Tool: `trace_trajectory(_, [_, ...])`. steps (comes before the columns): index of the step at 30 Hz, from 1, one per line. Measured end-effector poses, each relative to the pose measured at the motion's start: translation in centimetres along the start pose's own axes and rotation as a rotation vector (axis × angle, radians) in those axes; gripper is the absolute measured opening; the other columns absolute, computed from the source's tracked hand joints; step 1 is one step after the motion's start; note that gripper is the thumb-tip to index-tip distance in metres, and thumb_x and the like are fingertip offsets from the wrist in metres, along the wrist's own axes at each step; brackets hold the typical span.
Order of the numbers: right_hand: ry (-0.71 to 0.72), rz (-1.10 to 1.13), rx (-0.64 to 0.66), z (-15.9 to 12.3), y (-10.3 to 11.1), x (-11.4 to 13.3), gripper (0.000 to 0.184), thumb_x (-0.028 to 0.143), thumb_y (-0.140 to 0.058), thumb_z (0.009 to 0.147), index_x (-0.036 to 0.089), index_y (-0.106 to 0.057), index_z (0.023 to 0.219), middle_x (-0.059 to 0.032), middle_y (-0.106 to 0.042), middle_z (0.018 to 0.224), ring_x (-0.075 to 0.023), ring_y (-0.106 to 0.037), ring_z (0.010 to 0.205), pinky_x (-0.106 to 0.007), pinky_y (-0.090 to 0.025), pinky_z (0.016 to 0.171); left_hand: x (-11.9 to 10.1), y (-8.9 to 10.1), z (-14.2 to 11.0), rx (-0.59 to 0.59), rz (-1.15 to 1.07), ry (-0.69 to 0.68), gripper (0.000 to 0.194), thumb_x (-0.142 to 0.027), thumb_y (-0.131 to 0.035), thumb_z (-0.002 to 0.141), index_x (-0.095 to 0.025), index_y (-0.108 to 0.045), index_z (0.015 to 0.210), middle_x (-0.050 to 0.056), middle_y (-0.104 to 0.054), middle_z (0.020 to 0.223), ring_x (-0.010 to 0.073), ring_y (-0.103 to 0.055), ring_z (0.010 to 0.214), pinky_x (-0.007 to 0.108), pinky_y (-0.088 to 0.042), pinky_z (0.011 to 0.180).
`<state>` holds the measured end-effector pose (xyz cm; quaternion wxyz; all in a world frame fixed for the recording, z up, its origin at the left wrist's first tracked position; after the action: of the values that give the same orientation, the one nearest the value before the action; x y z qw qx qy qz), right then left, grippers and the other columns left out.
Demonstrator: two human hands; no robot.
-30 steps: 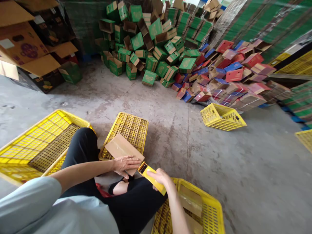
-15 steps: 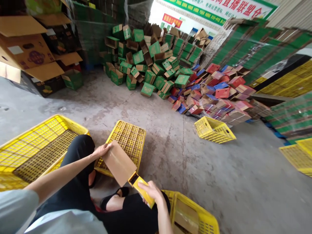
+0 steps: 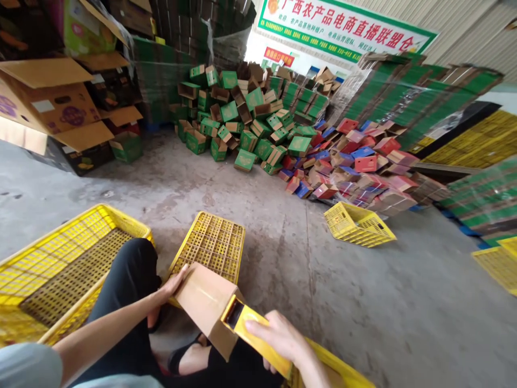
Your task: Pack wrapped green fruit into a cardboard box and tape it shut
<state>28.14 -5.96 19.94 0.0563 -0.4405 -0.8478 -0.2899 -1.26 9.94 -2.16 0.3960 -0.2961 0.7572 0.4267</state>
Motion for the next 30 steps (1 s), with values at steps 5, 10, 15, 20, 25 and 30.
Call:
trace_trajectory(5, [0.101,-0.036,0.081,0.5,-1.0,4.1,0.046,0.065,-0.058,0.089,0.021,-0.058,0.076,-0.0053,-0.07,0.055,-0.0218,-0.07,0.052,-0.026,-0.052,0.046,-0.8,0.1,0.4,-0.037,0.075,0.018,0.079,-0.053,-0.002,0.105,-0.012,-0.06,0.14,0.017,-0.067,0.138,0.0338,-0.055,0.139,0.05,-0.044,0.117])
trace_trajectory(10, [0.176,-0.013,0.113,1.9,-2.1,7.2,0.052,0.07,-0.057,0.088,0.019,-0.064,0.081,-0.0044,-0.069,0.053,-0.0188,-0.066,0.045,-0.024,-0.049,0.044,-9.5,5.3,-0.9,-0.08,-0.083,-0.326,0.065,-0.051,-0.017,0.107,-0.014,-0.051,0.149,0.014,-0.053,0.155,0.0317,-0.046,0.146,0.05,-0.035,0.124])
trace_trajectory(15, [0.206,-0.007,0.15,3.1,-2.9,9.1,0.057,0.073,-0.056,0.086,0.018,-0.065,0.08,-0.0054,-0.07,0.053,-0.0181,-0.065,0.043,-0.022,-0.047,0.042,-18.3,7.1,-6.3,0.184,0.032,-0.82,0.054,-0.046,-0.031,0.108,-0.016,-0.051,0.148,0.014,-0.052,0.155,0.0319,-0.042,0.149,0.048,-0.035,0.125])
trace_trajectory(20, [0.221,0.01,0.158,3.3,-3.4,10.1,0.058,0.076,-0.059,0.084,0.018,-0.064,0.082,-0.0037,-0.069,0.051,-0.0166,-0.064,0.041,-0.021,-0.047,0.041,-20.7,7.3,-9.4,0.281,0.058,-1.127,0.036,-0.041,-0.039,0.107,-0.016,-0.057,0.126,0.018,-0.061,0.138,0.0289,-0.046,0.146,0.049,-0.036,0.124])
trace_trajectory(25, [0.212,0.047,0.163,3.4,-3.8,9.7,0.06,0.079,-0.061,0.081,0.019,-0.061,0.087,-0.0016,-0.069,0.052,-0.0163,-0.064,0.041,-0.02,-0.045,0.04,-19.6,6.9,-9.2,0.308,0.162,-1.278,0.049,-0.054,-0.047,0.103,-0.014,-0.056,0.129,0.021,-0.061,0.137,0.0321,-0.039,0.151,0.053,-0.031,0.126])
trace_trajectory(30, [0.22,0.097,0.174,3.0,-3.9,7.6,0.061,0.079,-0.062,0.08,0.02,-0.058,0.093,-0.0007,-0.07,0.054,-0.0165,-0.067,0.047,-0.02,-0.046,0.042,-18.5,4.7,-9.1,0.386,0.268,-1.373,0.07,-0.071,-0.051,0.096,-0.011,-0.058,0.132,0.022,-0.062,0.136,0.033,-0.041,0.149,0.05,-0.029,0.127])
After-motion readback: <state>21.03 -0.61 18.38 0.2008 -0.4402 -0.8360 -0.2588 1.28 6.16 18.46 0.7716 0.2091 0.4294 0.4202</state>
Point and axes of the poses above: each hand's wrist, its own z-axis towards the middle knuckle, its own y-axis out of the back of the hand, x = y × z, the point moved 9 cm from there along z, towards the middle knuckle
